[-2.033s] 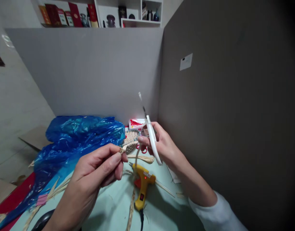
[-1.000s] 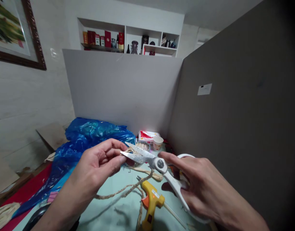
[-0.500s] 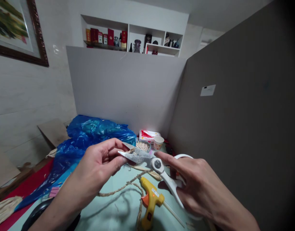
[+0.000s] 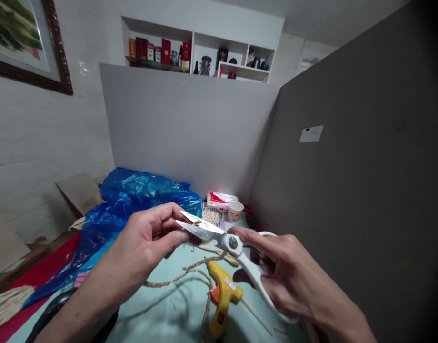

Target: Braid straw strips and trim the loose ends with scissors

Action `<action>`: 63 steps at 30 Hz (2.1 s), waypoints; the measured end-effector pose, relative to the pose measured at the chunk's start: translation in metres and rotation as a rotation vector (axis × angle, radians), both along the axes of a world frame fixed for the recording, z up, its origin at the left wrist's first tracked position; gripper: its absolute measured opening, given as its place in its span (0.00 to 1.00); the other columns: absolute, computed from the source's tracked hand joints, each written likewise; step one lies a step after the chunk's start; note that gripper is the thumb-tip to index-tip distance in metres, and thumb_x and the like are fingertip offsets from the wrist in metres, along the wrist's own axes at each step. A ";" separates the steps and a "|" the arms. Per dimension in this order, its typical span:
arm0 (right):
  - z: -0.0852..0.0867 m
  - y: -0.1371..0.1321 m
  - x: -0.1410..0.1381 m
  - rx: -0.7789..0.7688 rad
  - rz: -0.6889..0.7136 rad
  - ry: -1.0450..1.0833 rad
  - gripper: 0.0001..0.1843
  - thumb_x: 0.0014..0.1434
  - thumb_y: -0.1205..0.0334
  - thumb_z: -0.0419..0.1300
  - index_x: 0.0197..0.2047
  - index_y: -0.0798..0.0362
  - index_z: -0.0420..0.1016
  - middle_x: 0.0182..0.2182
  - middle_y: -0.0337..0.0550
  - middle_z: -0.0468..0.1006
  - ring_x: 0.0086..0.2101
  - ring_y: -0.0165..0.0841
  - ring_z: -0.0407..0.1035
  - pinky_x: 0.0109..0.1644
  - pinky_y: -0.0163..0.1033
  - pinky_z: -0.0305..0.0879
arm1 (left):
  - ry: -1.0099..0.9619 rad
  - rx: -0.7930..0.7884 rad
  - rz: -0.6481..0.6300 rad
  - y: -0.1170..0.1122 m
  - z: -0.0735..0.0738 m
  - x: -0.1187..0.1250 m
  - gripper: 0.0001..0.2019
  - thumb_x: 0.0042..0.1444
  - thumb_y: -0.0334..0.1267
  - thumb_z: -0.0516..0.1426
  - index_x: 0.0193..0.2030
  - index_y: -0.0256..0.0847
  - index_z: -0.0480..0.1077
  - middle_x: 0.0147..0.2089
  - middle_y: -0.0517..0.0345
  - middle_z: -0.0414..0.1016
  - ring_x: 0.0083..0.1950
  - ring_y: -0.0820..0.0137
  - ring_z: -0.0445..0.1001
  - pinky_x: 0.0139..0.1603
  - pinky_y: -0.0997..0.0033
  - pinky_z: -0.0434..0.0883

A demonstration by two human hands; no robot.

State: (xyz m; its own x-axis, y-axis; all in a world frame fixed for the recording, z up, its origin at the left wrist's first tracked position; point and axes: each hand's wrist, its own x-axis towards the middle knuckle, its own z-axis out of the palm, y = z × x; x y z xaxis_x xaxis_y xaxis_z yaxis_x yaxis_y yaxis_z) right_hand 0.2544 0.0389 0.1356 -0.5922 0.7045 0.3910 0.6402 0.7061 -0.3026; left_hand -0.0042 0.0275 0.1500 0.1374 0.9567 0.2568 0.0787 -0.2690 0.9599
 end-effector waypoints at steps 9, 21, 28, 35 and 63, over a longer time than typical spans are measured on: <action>0.004 0.002 0.003 -0.116 0.035 0.064 0.24 0.56 0.73 0.56 0.55 0.52 0.77 0.28 0.39 0.77 0.25 0.27 0.61 0.29 0.32 0.57 | 0.028 -0.019 -0.027 -0.002 -0.001 0.000 0.05 0.54 0.39 0.64 0.31 0.41 0.76 0.23 0.63 0.72 0.23 0.77 0.56 0.23 0.77 0.53; 0.001 0.005 0.001 -0.162 0.061 0.126 0.25 0.57 0.65 0.59 0.58 0.53 0.77 0.25 0.37 0.73 0.24 0.27 0.56 0.28 0.32 0.56 | 0.053 -0.033 -0.013 -0.002 0.002 -0.002 0.03 0.53 0.38 0.63 0.33 0.42 0.76 0.30 0.56 0.82 0.26 0.73 0.66 0.26 0.75 0.57; 0.004 0.004 0.001 -0.206 0.062 0.126 0.22 0.60 0.56 0.63 0.55 0.54 0.79 0.26 0.37 0.72 0.25 0.27 0.56 0.28 0.31 0.55 | 0.062 0.000 -0.033 0.000 -0.001 -0.004 0.02 0.54 0.37 0.63 0.33 0.43 0.76 0.29 0.58 0.82 0.23 0.75 0.64 0.24 0.76 0.56; -0.002 0.013 -0.001 -0.315 0.066 0.144 0.16 0.63 0.58 0.60 0.52 0.53 0.79 0.25 0.33 0.59 0.25 0.27 0.48 0.27 0.33 0.49 | 0.062 -0.049 -0.045 0.002 -0.001 -0.005 0.05 0.55 0.38 0.63 0.32 0.41 0.75 0.28 0.58 0.82 0.25 0.76 0.60 0.26 0.77 0.57; -0.017 0.058 -0.036 -0.371 0.166 0.264 0.23 0.53 0.60 0.73 0.53 0.49 0.80 0.20 0.28 0.60 0.23 0.25 0.53 0.27 0.30 0.53 | 0.013 -0.029 0.102 0.019 0.004 -0.039 0.03 0.50 0.37 0.65 0.30 0.44 0.82 0.28 0.62 0.83 0.34 0.72 0.75 0.39 0.76 0.67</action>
